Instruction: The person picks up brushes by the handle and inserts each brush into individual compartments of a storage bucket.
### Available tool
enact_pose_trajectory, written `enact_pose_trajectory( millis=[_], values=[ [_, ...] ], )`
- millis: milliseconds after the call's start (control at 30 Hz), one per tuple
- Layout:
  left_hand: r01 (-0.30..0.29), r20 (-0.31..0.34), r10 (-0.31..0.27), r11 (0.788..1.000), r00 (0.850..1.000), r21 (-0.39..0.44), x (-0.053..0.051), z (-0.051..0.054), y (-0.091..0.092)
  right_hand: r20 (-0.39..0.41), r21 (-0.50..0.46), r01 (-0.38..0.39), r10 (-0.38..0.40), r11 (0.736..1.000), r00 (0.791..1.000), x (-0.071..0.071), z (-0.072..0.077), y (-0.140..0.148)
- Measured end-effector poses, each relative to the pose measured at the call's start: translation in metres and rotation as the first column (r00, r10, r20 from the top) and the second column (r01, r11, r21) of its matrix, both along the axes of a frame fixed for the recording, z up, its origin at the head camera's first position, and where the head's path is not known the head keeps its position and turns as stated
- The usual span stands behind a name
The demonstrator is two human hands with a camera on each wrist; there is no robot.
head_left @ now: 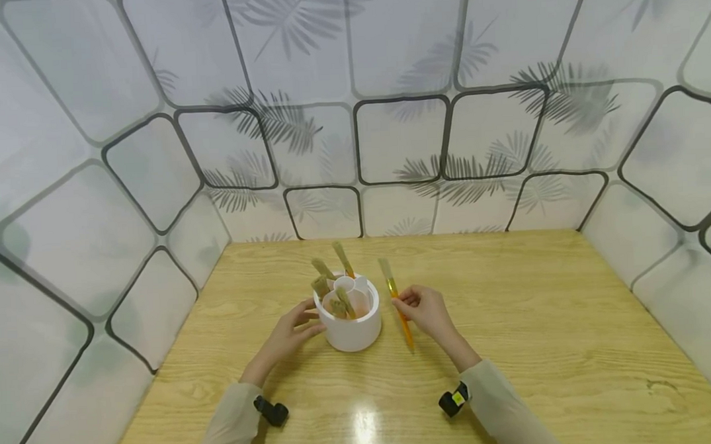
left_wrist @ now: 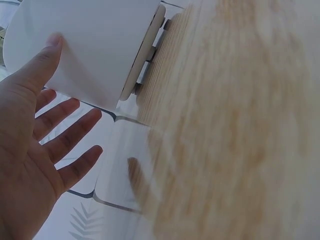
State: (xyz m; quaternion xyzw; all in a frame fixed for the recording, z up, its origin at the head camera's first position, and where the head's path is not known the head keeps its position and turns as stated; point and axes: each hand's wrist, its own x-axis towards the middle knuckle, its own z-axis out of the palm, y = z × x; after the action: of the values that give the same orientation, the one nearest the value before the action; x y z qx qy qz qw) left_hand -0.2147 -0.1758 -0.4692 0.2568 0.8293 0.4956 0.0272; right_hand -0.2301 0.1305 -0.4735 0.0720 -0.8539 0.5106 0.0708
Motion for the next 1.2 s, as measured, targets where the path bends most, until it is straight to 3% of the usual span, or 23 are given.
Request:
enact_pose_trajectory(
  millis=[900,1200],
  values=[
    [-0.003,-0.012,0.003,1.0,1.0,0.008,0.0002,-0.0015,0.0,-0.131,-0.034,0.014,-0.019,0.999,0.991,0.0034,0.006,-0.004],
    [-0.005,-0.016,0.005,1.0,1.0,0.017,-0.0001,-0.0027,0.0002,-0.161,-0.091,0.005,-0.019,0.996,0.987,0.0056,0.0105,-0.0047]
  ],
)
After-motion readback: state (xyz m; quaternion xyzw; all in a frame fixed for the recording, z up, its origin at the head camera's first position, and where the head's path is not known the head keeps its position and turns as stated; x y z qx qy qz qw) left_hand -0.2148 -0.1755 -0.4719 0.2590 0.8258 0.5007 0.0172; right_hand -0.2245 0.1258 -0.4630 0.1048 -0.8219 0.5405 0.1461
